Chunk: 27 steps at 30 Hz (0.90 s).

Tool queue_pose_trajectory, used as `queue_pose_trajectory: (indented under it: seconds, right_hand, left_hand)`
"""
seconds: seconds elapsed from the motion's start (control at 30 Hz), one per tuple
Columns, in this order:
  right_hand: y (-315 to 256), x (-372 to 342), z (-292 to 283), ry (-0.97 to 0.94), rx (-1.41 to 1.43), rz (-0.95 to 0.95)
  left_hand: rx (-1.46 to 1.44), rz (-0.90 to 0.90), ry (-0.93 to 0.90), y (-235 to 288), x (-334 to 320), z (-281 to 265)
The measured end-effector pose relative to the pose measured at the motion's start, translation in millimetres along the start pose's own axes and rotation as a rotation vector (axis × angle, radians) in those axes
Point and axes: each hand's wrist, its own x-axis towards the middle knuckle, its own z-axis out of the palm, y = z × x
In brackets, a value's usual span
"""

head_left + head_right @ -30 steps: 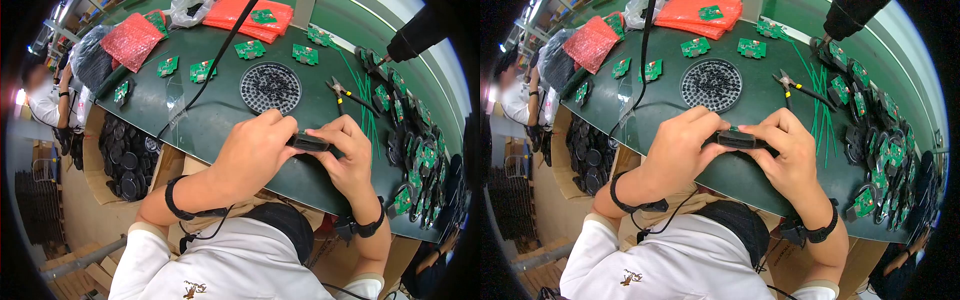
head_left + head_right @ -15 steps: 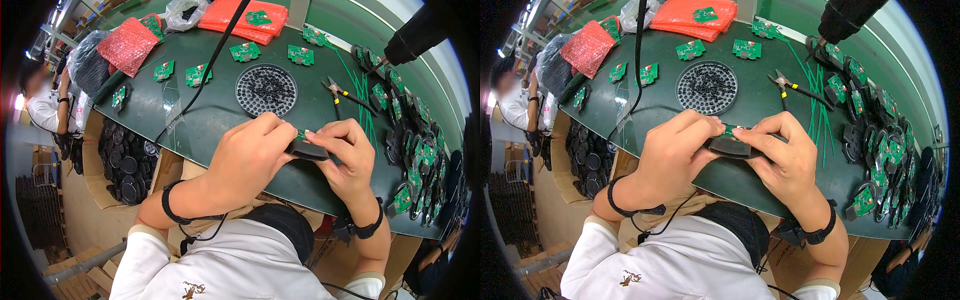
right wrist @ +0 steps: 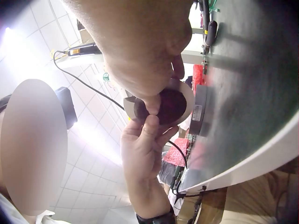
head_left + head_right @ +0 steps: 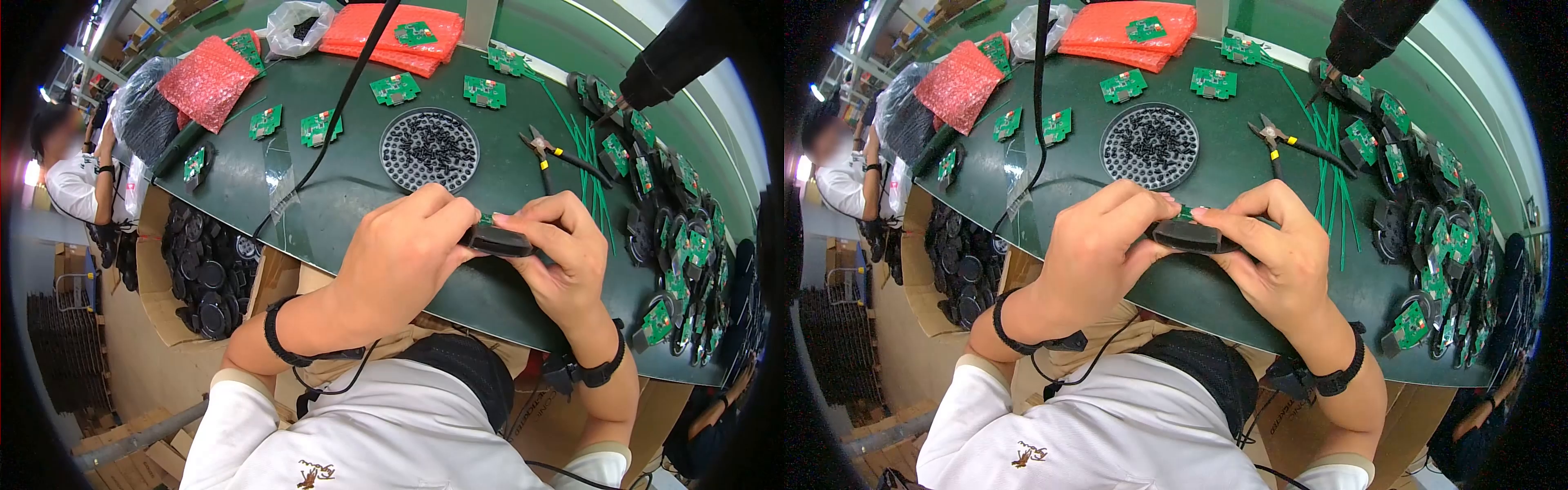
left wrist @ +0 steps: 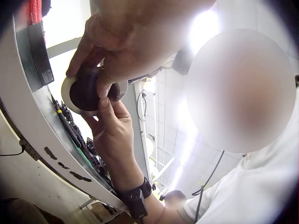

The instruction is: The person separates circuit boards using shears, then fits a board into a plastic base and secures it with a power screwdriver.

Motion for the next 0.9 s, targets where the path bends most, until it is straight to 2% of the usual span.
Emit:
queue_pose_trajectory:
  seconds: [0.3,0.4,0.5,0.6,0.7,0.73,0.9]
  right_hand:
    - [-1,1,-1,-0.004,0.021,0.015]
    - [-2,3,-5,-0.038,-0.052,-0.019]
    - [-2,3,-13,-0.280,-0.036,0.059]
    - [-5,5,-15,-0.374,-0.105,-0.016]
    - [-14,2,-16,-0.451,-0.155,-0.005]
    - [-17,4,-16,-0.511,-0.173,0.012]
    - [-14,8,-23,-0.531,-0.154,0.037]
  left_hand:
    - [-0.045,0.035,0.044,-3,-1,5]
    - [-0.039,0.078,0.095,-10,-7,15]
    - [-0.001,0.094,0.109,-21,-20,27]
    - [0.019,0.151,0.054,-25,-34,29]
    - [-0.061,0.056,-0.155,-19,-45,18]
    - [-0.059,0.046,-0.157,-19,-48,18]
    - [-0.087,0.027,-0.095,-18,-50,25]
